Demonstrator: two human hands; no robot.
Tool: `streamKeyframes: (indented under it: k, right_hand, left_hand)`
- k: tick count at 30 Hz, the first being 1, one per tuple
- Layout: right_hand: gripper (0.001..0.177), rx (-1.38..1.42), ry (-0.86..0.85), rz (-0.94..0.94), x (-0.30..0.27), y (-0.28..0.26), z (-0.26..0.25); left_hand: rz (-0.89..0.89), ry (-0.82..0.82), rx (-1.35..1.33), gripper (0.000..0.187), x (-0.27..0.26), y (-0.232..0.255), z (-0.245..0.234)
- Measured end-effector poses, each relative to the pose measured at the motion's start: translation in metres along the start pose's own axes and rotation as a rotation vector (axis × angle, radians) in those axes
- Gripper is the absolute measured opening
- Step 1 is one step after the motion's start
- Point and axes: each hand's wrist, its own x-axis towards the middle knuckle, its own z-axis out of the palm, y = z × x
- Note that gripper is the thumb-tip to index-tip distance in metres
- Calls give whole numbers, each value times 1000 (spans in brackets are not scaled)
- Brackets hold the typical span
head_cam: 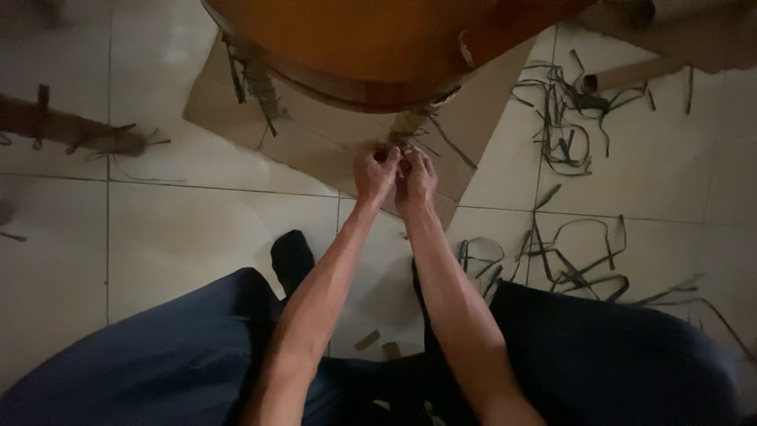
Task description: Wrapping the legs of a wooden chair with protective paper strips for transport or storage.
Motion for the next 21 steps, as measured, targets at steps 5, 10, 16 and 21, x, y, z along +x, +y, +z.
streamKeyframes:
  k: [5, 10, 16, 21]
  right_hand:
    - [7, -90, -34, -17, -23, -21, 14]
    - [8, -225, -21, -91, -24, -18, 13]
    - [11, -403, -106, -232, -24, -21, 9]
    - [16, -391, -92, -245, -28, -24, 10]
  left_hand:
    - [251, 83, 41, 19, 7, -18, 4]
    - [460, 12, 121, 17, 10, -12, -12]
    - [558, -159, 309, 19, 21, -6, -31]
    - [304, -272, 314, 50, 20, 1, -27]
